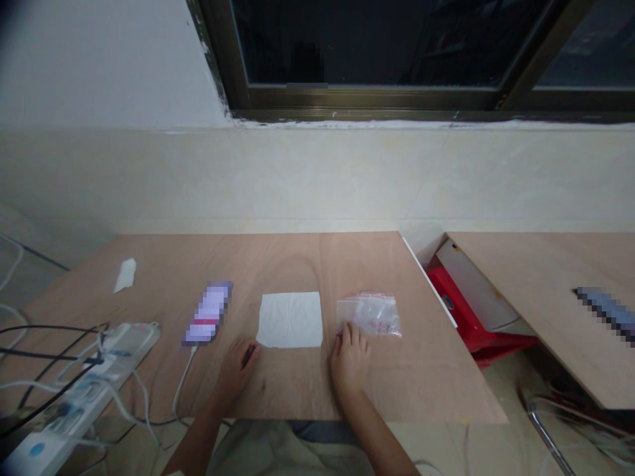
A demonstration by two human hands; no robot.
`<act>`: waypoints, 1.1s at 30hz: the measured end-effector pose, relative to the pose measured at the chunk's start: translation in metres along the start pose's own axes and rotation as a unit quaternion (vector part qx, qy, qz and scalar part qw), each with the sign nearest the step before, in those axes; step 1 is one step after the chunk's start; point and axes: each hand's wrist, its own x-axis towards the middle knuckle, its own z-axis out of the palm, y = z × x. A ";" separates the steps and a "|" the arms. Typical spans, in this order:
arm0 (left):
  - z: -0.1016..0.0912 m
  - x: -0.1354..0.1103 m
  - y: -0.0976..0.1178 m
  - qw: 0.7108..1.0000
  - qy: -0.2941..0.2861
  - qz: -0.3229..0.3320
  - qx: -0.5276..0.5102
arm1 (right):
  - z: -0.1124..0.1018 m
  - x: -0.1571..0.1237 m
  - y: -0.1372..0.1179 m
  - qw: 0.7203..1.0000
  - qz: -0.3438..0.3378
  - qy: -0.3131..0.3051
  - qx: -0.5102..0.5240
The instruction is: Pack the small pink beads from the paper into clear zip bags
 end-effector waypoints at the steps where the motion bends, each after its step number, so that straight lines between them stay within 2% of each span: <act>1: 0.000 0.000 0.000 1.000 0.000 -0.002 -0.003 | 0.003 0.000 0.003 1.000 -0.004 -0.003 -0.008; 5: 0.001 0.000 -0.001 1.000 0.008 0.000 -0.002 | 0.014 0.000 0.015 1.000 -0.015 0.003 -0.014; 8: 0.001 0.000 -0.002 1.000 0.010 0.004 0.000 | 0.015 0.003 0.020 1.000 -0.006 0.010 0.012; 12: -0.001 0.000 0.000 1.000 0.008 -0.001 -0.007 | -0.001 0.007 0.019 0.994 0.030 0.044 0.097; 15: -0.004 0.000 0.002 1.000 -0.005 0.001 -0.016 | -0.021 0.011 0.015 0.973 0.059 0.079 0.208; 18: -0.007 0.000 0.001 0.999 -0.014 0.004 -0.039 | -0.043 0.015 0.010 0.928 0.110 0.076 0.347; 21: -0.009 0.002 -0.002 0.997 -0.024 -0.012 -0.072 | -0.056 0.018 0.008 0.855 0.176 0.061 0.483; 23: -0.011 0.006 -0.001 0.994 -0.016 -0.027 -0.103 | -0.057 0.020 0.010 0.796 0.214 0.049 0.564; 26: -0.015 0.016 0.013 0.990 0.005 -0.023 -0.140 | -0.049 0.022 0.009 0.711 0.240 -0.011 0.661; 29: -0.024 0.027 0.042 0.984 -0.037 0.009 -0.176 | -0.038 0.022 -0.003 0.641 0.236 -0.107 0.723; 31: -0.030 0.033 0.062 0.976 -0.080 0.023 -0.201 | -0.032 0.021 -0.016 0.621 0.218 -0.173 0.733; 33: -0.036 0.038 0.076 0.967 -0.133 0.039 -0.214 | -0.026 0.020 -0.029 0.625 0.198 -0.217 0.723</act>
